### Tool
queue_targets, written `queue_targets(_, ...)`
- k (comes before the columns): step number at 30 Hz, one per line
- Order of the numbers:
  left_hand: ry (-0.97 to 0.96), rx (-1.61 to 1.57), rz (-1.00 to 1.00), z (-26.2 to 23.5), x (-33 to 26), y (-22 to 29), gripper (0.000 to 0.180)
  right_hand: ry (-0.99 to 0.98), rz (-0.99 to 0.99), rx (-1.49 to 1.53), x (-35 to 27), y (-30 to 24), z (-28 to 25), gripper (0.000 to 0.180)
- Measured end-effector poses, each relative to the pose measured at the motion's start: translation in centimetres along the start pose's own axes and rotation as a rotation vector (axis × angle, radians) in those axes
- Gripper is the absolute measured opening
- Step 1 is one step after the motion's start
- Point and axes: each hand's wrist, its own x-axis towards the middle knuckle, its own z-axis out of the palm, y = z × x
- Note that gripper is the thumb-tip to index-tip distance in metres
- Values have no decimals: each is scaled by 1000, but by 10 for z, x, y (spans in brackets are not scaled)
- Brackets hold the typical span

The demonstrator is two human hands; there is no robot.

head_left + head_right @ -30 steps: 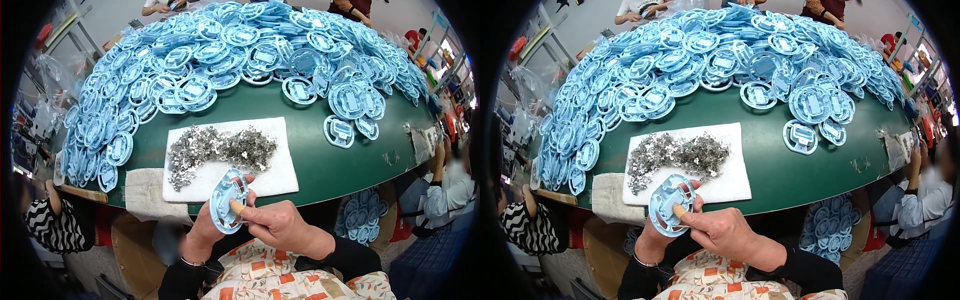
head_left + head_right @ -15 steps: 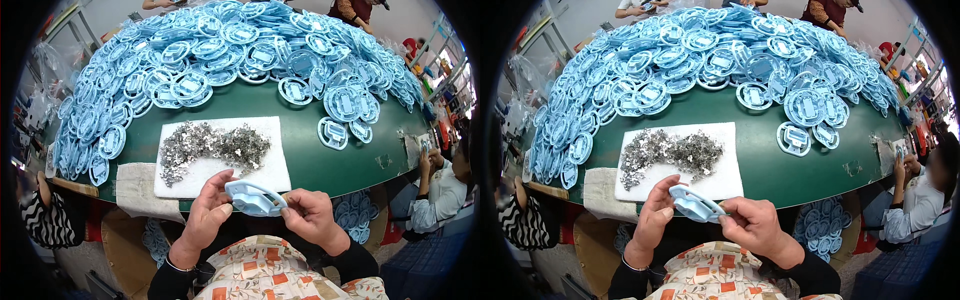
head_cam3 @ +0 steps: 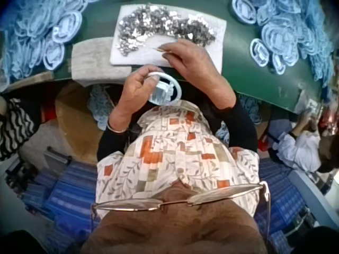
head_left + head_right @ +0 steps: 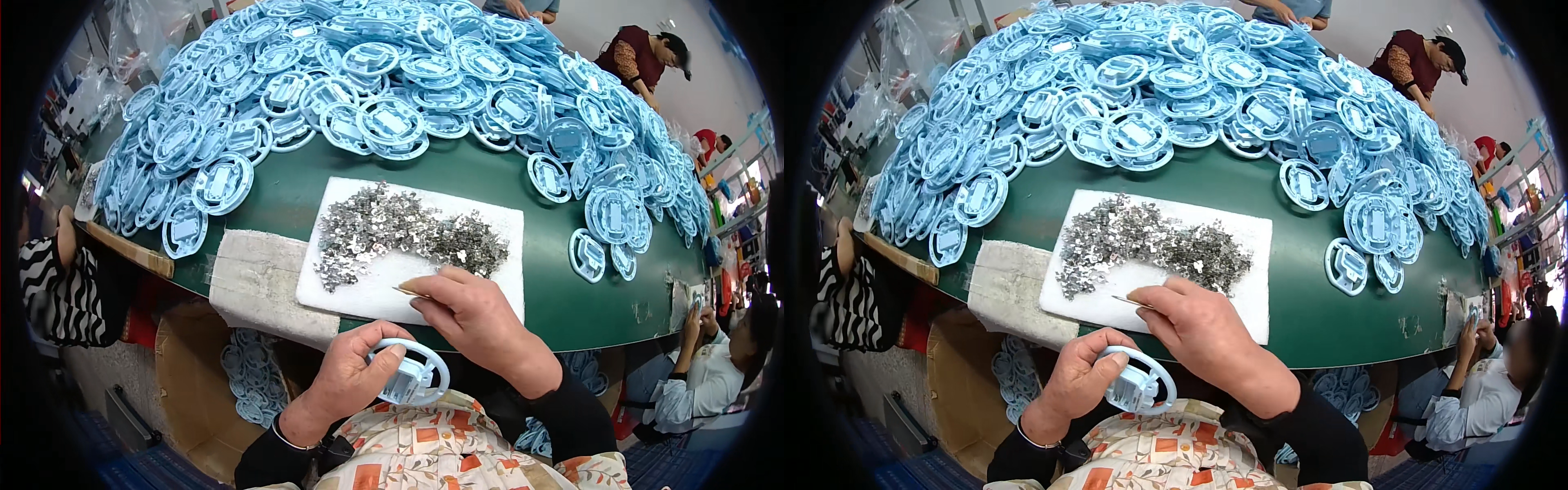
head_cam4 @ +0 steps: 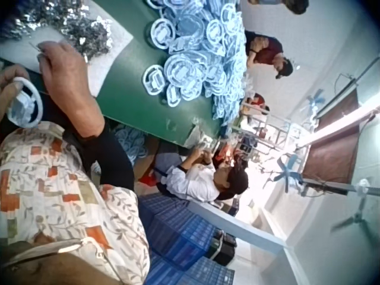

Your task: The person inserts small metal pins into light blue plastic rings using a wooden stick. They pick up a ring, place a pin into a slot, and use the stick to push it into place. The person repeats this process for multiple rings, placing finished items into a pile on the table.

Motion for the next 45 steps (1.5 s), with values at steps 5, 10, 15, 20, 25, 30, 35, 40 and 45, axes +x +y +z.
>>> queue_targets(5,-4,32,-7,-16,-1,-5,21,29,-72,-232,47,-4,38,10)
queue_targets(10,-1,-34,-3,-22,-3,-2,24,40,-104,-355,59,5,50,8)
queue_targets(15,34,-160,1,-19,8,1,30,-40,301,375,42,2,23,9)
queue_targets(20,31,-189,77,-5,25,2,26,-81,433,879,13,-2,7,9)
queue_targets(25,5,40,180,2,38,2,24,-57,411,980,-7,4,-6,10)
queue_targets(30,-42,290,246,21,43,18,21,-113,454,944,-21,10,-28,11)
queue_targets(35,-152,674,313,40,50,53,18,-220,448,647,-28,12,-64,15)
queue_targets(40,-221,641,243,50,55,50,19,-212,427,568,-46,17,-78,15)
queue_targets(45,-183,264,20,42,54,36,28,105,352,667,-77,21,-62,13)
